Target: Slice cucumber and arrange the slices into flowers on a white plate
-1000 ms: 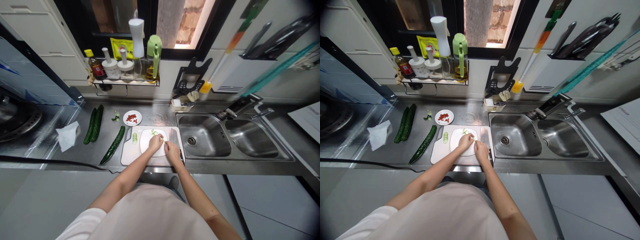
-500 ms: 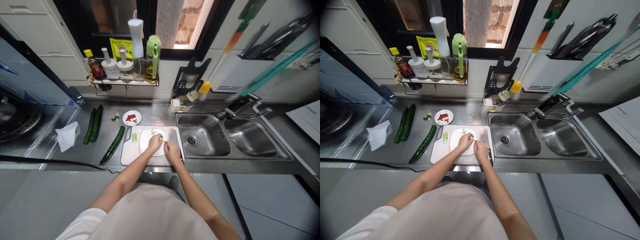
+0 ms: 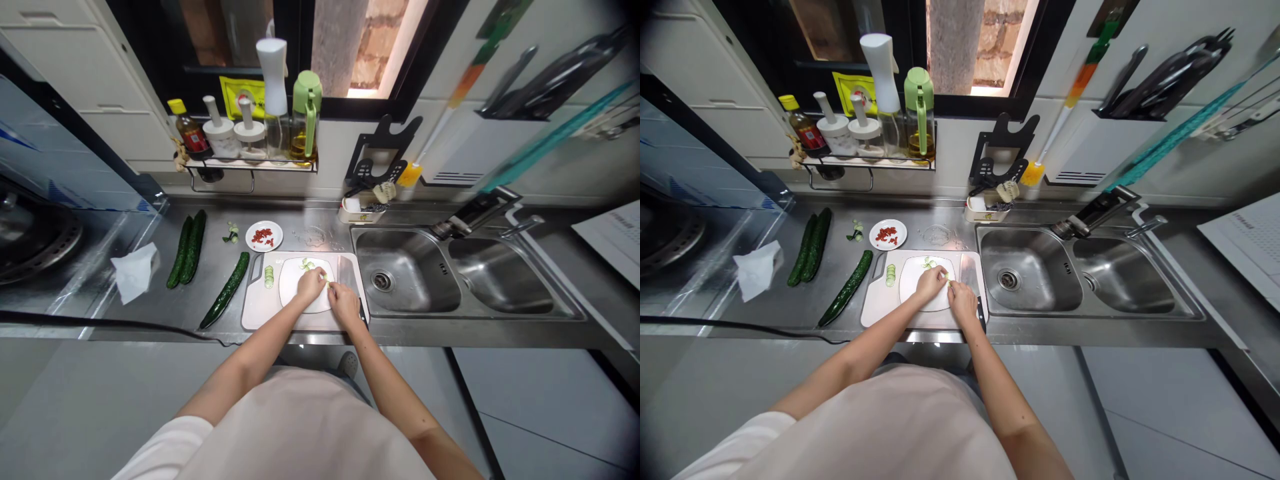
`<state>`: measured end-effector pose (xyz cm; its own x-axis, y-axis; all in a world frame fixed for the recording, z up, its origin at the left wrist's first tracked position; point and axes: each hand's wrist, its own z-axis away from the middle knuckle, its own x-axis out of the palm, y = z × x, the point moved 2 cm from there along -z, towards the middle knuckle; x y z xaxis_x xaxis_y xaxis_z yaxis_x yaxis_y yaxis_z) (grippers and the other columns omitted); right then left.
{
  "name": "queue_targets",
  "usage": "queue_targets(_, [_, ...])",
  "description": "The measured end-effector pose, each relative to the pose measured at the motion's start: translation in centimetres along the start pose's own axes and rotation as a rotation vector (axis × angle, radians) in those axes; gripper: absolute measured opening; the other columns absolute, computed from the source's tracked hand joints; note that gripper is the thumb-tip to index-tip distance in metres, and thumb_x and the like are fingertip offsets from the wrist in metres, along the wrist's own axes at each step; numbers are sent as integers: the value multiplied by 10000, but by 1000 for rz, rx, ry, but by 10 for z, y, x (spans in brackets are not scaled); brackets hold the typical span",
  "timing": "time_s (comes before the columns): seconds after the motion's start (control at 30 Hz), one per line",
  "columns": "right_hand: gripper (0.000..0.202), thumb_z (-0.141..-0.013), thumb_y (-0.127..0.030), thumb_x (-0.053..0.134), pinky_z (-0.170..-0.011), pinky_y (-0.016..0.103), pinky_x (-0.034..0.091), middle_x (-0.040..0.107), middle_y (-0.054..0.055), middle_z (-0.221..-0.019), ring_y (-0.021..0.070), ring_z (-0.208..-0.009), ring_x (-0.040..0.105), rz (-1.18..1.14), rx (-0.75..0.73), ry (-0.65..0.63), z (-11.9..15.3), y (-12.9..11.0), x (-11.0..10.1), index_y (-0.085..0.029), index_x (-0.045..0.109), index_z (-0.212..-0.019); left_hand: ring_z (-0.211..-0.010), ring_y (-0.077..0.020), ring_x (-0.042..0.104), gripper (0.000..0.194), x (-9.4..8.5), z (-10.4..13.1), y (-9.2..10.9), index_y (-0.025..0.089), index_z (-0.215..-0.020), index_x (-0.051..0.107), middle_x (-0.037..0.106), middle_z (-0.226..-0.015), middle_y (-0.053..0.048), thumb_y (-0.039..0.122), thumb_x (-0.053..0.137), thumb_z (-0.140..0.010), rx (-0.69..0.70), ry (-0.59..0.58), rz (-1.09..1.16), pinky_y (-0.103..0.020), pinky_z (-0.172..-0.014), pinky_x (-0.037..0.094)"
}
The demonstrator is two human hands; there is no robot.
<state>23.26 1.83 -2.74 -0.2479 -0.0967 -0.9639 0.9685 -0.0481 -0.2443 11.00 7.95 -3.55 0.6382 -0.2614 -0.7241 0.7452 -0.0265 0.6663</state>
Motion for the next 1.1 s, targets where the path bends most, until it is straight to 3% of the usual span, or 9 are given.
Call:
queue_targets(0.37, [332,-952,-308,405,-751,254,363,683,71,-1042,186,-936,580,-96,-3,67,2,0,-2,-205,641,-1163,-776,-160,615,218,2,-1,-1,210,-1004,649,676,-824,-20,190,574,-801,23,23,27,-245,-703,434])
queue_targets(0.5, [332,-945,-303,396,-777,264,393,695,75,-1027,189,-925,595,-211,-40,203,6,5,-2,-189,661,-1110,-737,-148,606,230,-1,3,-3,201,-1004,652,659,-773,-6,163,595,-785,23,52,122,-241,-714,441])
queue_targets(0.67, [317,-936,-298,402,-753,276,427,707,80,-926,187,-824,614,-341,-149,377,16,8,-3,-177,684,-1020,-668,-125,577,191,-17,19,-12,198,-963,663,624,-708,17,187,607,-780,31,185,302,-229,-681,429])
queue_targets(0.97, [279,-925,-276,423,-757,284,448,704,72,-857,187,-802,630,-381,-296,324,30,-13,-1,-185,677,-995,-593,-92,513,164,-40,57,-29,193,-908,669,583,-667,34,231,618,-757,19,292,481,-204,-616,405])
queue_targets(1.1, [266,-923,-268,428,-733,278,437,699,62,-833,179,-763,618,-379,-321,315,31,-21,-2,-191,677,-977,-564,-92,499,190,-47,71,-47,186,-912,667,574,-657,26,269,623,-748,-40,355,522,-203,-583,403])
